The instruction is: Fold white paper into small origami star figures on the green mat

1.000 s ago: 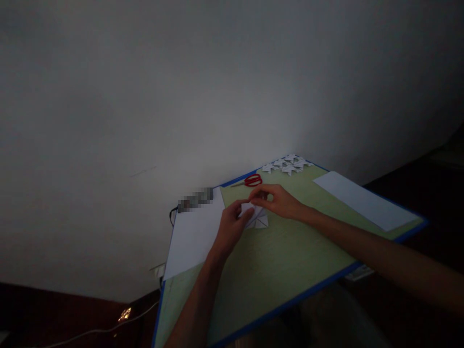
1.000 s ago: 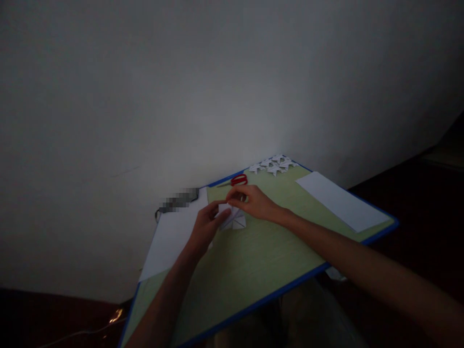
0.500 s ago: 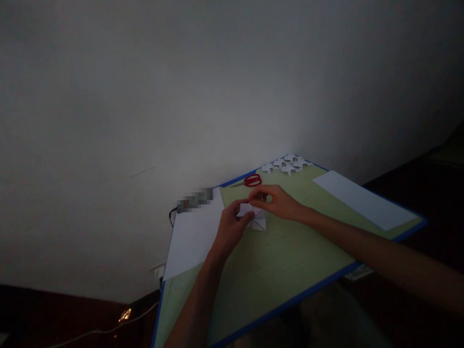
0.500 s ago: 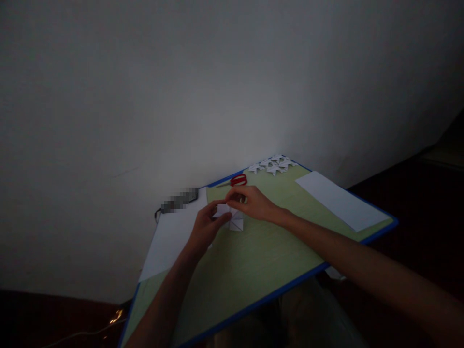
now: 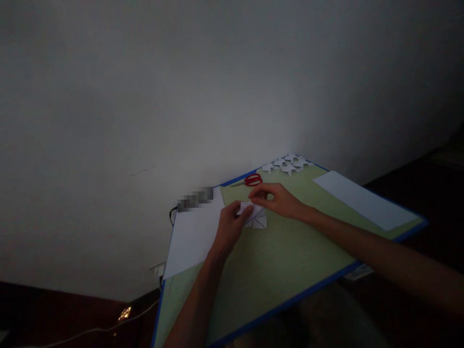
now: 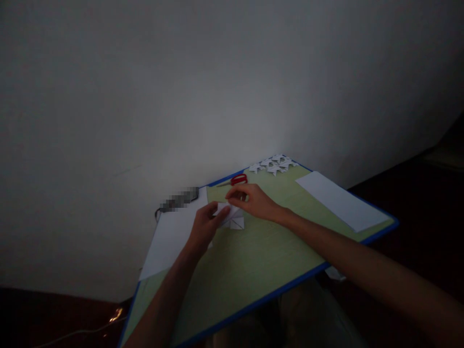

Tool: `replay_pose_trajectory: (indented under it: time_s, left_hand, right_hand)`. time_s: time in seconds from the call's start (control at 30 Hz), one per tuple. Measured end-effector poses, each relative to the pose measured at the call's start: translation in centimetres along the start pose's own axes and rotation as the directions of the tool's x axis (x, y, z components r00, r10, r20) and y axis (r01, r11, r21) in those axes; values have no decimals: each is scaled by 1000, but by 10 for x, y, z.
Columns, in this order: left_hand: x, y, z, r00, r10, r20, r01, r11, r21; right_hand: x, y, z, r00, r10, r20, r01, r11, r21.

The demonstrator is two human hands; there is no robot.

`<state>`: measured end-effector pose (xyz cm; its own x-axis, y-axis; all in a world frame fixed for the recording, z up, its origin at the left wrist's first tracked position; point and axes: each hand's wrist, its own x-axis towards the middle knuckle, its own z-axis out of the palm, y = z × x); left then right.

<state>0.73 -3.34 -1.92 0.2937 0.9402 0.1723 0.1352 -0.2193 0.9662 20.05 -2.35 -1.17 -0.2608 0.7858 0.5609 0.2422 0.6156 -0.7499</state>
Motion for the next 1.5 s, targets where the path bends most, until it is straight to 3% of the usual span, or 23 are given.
replay_pose_trajectory:
  time_s: [0.53, 0.8, 1.13, 1.5]
  left_hand:
    - [-3, 8, -1, 997, 44, -61, -47, 997, -56]
    - [-3, 6, 0, 998, 37, -41, -37, 999, 13]
    - [-4, 8, 2, 1000, -20, -10, 20, 996, -86]
    - [-3, 5, 1, 1000, 7, -12, -8, 999, -45]
  right_hand:
    - [-1, -5, -1, 999, 4, 36, -4, 1000, 18]
    - [-1, -2, -1, 999, 1, 51, -1, 1000, 5]
    - [0, 3, -1, 998, 38, 53, -40, 999, 35]
    - [0, -1, -1, 997, 62, 54, -64, 997, 50]
